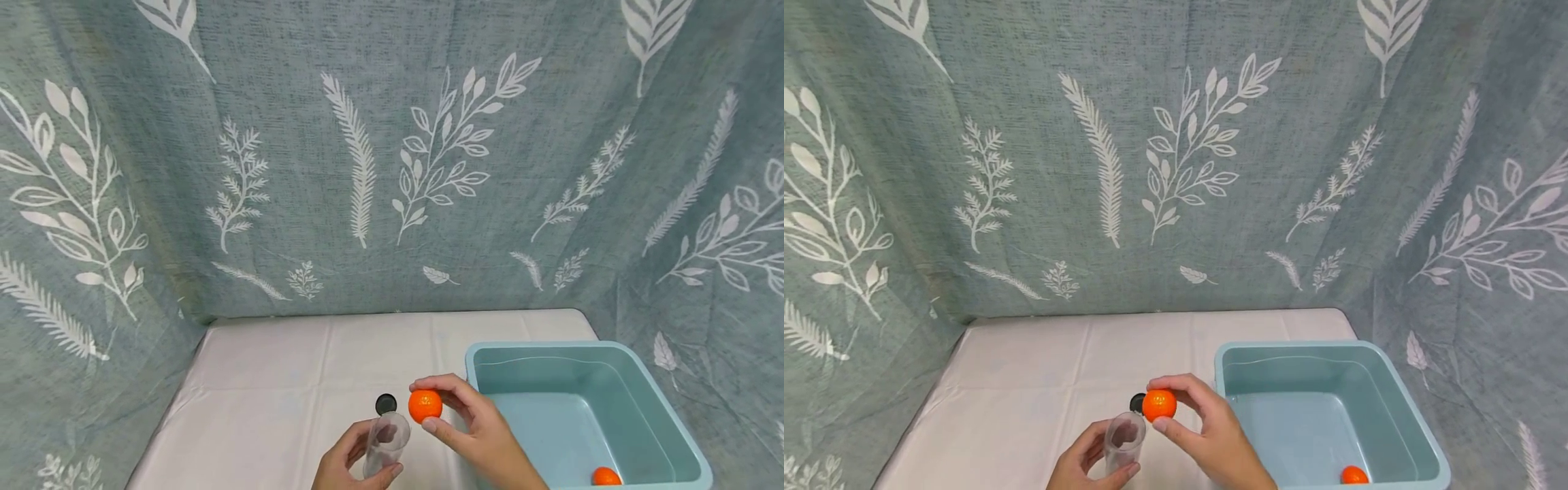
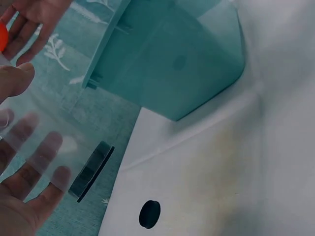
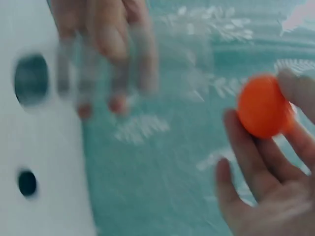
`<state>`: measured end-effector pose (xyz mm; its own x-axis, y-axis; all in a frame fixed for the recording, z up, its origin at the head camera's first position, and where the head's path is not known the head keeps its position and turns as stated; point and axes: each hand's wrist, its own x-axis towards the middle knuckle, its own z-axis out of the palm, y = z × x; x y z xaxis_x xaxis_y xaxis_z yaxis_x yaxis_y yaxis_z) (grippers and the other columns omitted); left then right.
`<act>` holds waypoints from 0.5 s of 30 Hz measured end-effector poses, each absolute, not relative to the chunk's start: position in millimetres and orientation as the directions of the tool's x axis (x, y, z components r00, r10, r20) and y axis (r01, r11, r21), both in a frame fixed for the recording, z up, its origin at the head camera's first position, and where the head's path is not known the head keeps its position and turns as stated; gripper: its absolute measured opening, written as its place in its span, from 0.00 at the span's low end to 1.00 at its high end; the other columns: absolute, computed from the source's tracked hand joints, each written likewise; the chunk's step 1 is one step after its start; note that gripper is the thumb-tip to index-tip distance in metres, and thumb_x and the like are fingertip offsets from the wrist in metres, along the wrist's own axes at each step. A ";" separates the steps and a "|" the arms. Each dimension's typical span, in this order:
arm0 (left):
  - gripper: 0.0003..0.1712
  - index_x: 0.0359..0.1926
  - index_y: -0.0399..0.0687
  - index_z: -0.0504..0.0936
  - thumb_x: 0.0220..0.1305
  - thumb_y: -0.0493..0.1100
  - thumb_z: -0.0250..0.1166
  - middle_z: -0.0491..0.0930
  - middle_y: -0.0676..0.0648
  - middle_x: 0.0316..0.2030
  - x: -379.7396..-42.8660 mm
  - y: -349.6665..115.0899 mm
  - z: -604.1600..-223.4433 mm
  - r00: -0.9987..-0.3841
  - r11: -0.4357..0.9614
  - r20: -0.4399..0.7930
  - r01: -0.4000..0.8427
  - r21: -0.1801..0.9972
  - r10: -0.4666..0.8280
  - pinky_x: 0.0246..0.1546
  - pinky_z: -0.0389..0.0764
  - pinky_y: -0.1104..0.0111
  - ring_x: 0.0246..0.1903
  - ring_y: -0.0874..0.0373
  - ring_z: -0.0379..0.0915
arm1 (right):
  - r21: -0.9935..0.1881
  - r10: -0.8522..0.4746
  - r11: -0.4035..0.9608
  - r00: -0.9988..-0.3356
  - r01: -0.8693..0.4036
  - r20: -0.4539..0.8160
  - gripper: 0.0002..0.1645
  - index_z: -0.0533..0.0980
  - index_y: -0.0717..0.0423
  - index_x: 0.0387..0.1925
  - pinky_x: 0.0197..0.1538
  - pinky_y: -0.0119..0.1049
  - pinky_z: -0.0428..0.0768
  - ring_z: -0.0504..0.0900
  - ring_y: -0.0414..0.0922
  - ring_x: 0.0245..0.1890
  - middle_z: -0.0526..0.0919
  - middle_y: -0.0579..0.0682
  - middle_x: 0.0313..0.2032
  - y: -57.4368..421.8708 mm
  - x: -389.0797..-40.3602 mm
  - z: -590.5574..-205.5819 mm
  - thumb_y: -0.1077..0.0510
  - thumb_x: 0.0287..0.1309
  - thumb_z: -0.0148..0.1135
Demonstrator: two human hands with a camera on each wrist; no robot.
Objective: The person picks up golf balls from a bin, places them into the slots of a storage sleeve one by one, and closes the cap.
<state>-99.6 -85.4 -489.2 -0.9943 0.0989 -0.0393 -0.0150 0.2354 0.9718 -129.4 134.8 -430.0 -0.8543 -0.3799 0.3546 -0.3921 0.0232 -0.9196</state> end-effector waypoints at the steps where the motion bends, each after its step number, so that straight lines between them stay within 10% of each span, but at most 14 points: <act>1: 0.30 0.55 0.53 0.80 0.52 0.52 0.80 0.84 0.53 0.46 -99.4 -85.5 -488.8 -0.994 0.234 -0.029 -0.004 0.972 0.107 0.55 0.79 0.47 0.47 0.58 0.82 | -0.917 -0.363 0.015 -0.857 -0.398 0.366 0.24 0.73 0.53 0.62 0.62 0.35 0.75 0.80 0.48 0.56 0.80 0.53 0.58 130.2 -127.5 -433.7 0.68 0.67 0.63; 15: 0.29 0.57 0.55 0.81 0.54 0.51 0.79 0.84 0.56 0.49 -99.9 -86.6 -483.8 -0.990 0.278 0.033 0.070 0.958 0.138 0.50 0.82 0.62 0.47 0.61 0.82 | -0.925 -0.371 -0.191 -0.848 -0.328 0.378 0.24 0.70 0.58 0.65 0.66 0.39 0.72 0.73 0.50 0.65 0.75 0.58 0.63 102.7 -118.1 -470.4 0.71 0.70 0.56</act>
<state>-99.9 -86.6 -483.8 -0.9899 0.1381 0.0327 0.0705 0.2782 0.9579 -118.1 102.7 -470.4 -0.8481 -0.3714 0.3777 -0.3285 -0.1907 -0.9251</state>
